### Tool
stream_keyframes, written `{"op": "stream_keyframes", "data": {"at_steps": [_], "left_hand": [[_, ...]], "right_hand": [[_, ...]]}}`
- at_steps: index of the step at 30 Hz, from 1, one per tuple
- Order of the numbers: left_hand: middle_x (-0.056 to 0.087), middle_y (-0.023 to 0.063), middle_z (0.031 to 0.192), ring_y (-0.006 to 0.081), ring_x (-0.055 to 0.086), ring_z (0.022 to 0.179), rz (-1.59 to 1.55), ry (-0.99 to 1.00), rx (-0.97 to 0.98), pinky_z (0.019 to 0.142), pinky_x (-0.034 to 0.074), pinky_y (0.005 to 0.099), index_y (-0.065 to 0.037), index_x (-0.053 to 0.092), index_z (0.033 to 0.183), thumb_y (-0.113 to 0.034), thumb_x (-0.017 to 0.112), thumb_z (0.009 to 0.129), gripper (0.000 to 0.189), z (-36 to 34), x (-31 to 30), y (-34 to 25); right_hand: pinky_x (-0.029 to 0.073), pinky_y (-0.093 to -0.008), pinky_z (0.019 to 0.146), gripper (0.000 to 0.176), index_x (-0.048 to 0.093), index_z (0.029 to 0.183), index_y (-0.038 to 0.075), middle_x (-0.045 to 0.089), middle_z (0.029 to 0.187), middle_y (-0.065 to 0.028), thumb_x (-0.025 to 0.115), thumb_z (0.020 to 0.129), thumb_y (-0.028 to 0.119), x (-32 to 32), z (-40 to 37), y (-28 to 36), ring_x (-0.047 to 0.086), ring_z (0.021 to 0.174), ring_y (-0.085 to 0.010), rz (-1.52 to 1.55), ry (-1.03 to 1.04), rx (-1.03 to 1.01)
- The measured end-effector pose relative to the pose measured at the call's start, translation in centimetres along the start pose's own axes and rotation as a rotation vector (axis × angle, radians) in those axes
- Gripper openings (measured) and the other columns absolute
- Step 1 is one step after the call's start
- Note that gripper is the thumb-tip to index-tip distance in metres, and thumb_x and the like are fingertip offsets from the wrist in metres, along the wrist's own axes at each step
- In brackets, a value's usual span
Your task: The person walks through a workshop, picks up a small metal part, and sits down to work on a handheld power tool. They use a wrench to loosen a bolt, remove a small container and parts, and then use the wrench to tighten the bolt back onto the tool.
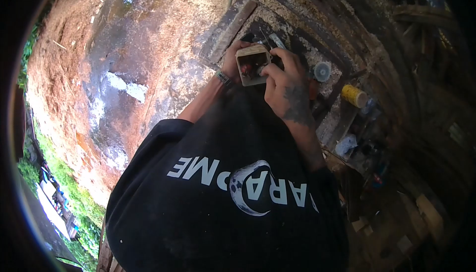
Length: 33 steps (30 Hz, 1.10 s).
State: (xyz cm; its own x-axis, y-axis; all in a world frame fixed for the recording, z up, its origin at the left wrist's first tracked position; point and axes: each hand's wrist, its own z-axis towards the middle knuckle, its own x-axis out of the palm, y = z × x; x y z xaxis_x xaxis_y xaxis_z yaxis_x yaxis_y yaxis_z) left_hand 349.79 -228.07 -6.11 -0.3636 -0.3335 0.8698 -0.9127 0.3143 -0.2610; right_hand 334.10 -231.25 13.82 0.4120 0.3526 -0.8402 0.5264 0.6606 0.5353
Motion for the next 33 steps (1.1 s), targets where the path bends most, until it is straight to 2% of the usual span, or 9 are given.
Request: {"op": "stream_keyframes", "data": {"at_steps": [3, 5, 7, 10, 13, 19, 25, 29, 33], "left_hand": [[0.075, 0.0142, 0.101, 0.0245, 0.071, 0.088, -0.015, 0.040, -0.026, 0.084, 0.058, 0.0368, 0.002, 0.068, 0.113, -0.033, 0.039, 0.098, 0.048, -0.3, -0.2, -0.3], [0.073, 0.0113, 0.093, 0.0199, 0.064, 0.072, -0.014, -0.067, -0.010, 0.068, 0.052, 0.0321, 0.001, 0.069, 0.112, -0.033, 0.039, 0.097, 0.048, -1.0, 2.2, -0.8], [0.070, 0.0066, 0.078, 0.0112, 0.050, 0.042, -0.012, -0.292, 0.027, 0.039, 0.041, 0.0232, -0.001, 0.069, 0.109, -0.035, 0.039, 0.095, 0.048, -1.6, 5.4, -1.0], [0.071, 0.0069, 0.082, 0.0121, 0.052, 0.046, 0.099, -0.109, -0.023, 0.041, 0.043, 0.0239, -0.001, 0.069, 0.109, -0.033, 0.038, 0.096, 0.047, -0.8, 2.2, -0.3], [0.073, 0.0119, 0.088, 0.0204, 0.068, 0.065, -0.039, 0.211, -0.074, 0.058, 0.057, 0.0301, -0.001, 0.068, 0.108, -0.036, 0.041, 0.098, 0.045, -1.5, 1.4, -0.8], [0.071, 0.0089, 0.080, 0.0162, 0.065, 0.057, 0.024, -0.151, -0.056, 0.053, 0.055, 0.0273, -0.001, 0.068, 0.108, -0.036, 0.042, 0.098, 0.045, -1.5, 4.0, -0.1], [0.075, 0.0151, 0.094, 0.0240, 0.073, 0.075, -0.062, 0.001, -0.157, 0.071, 0.063, 0.0362, 0.002, 0.068, 0.112, -0.037, 0.044, 0.098, 0.048, -0.8, 2.3, -0.4], [0.075, 0.0191, 0.103, 0.0277, 0.074, 0.086, -0.191, 0.033, -0.206, 0.083, 0.062, 0.0420, 0.004, 0.068, 0.111, -0.035, 0.042, 0.100, 0.048, -0.4, 2.9, 0.4], [0.075, 0.0179, 0.102, 0.0275, 0.074, 0.085, -0.217, 0.054, -0.334, 0.083, 0.061, 0.0428, 0.004, 0.070, 0.111, -0.033, 0.041, 0.100, 0.048, 0.2, 3.6, 0.6]], "right_hand": [[0.052, -0.0464, 0.097, 0.016, 0.071, 0.099, 0.004, 0.060, 0.128, -0.0150, 0.065, 0.085, -0.002, 0.3, -0.2, 0.2, 0.060, 0.119, -0.0376, 0.058, -0.072, 0.068], [0.051, -0.0466, 0.098, 0.017, 0.071, 0.102, 0.005, 0.061, 0.128, -0.0160, 0.065, 0.086, 0.000, 0.3, 0.0, 0.4, 0.061, 0.118, -0.0382, 0.059, -0.091, 0.059], [0.051, -0.0468, 0.100, 0.019, 0.072, 0.104, 0.005, 0.061, 0.129, -0.0164, 0.067, 0.086, 0.002, 0.5, 0.3, 0.6, 0.060, 0.120, -0.0384, 0.057, -0.097, 0.060], [0.049, -0.0464, 0.104, 0.022, 0.073, 0.107, 0.006, 0.058, 0.135, -0.0161, 0.071, 0.085, 0.007, 0.5, 0.9, 1.2, 0.056, 0.126, -0.0377, 0.017, -0.037, 0.061], [0.046, -0.0459, 0.109, 0.025, 0.074, 0.108, 0.006, 0.055, 0.141, -0.0152, 0.075, 0.083, 0.010, 0.4, 1.4, 2.1, 0.052, 0.132, -0.0370, -0.067, 0.073, 0.057], [0.046, -0.0475, 0.107, 0.023, 0.074, 0.106, 0.008, 0.056, 0.138, -0.0140, 0.076, 0.084, 0.012, 1.6, 1.1, -0.1, 0.052, 0.131, -0.0370, -0.022, 0.071, 0.016], [0.057, -0.0425, 0.088, 0.015, 0.073, 0.107, 0.003, 0.064, 0.127, -0.0159, 0.068, 0.094, 0.009, 0.3, 0.3, -0.4, 0.066, 0.112, -0.0357, 0.159, -0.247, 0.097], [0.057, -0.0369, 0.089, 0.017, 0.069, 0.114, -0.001, 0.067, 0.123, -0.0152, 0.061, 0.099, 0.004, -1.2, -0.1, 0.5, 0.067, 0.108, -0.0285, 0.143, -0.444, 0.077], [0.054, -0.0339, 0.094, 0.020, 0.062, 0.121, -0.006, 0.069, 0.122, -0.0175, 0.055, 0.103, 0.001, -1.4, -0.6, 1.1, 0.066, 0.104, -0.0188, 0.686, -0.521, 0.291]]}}
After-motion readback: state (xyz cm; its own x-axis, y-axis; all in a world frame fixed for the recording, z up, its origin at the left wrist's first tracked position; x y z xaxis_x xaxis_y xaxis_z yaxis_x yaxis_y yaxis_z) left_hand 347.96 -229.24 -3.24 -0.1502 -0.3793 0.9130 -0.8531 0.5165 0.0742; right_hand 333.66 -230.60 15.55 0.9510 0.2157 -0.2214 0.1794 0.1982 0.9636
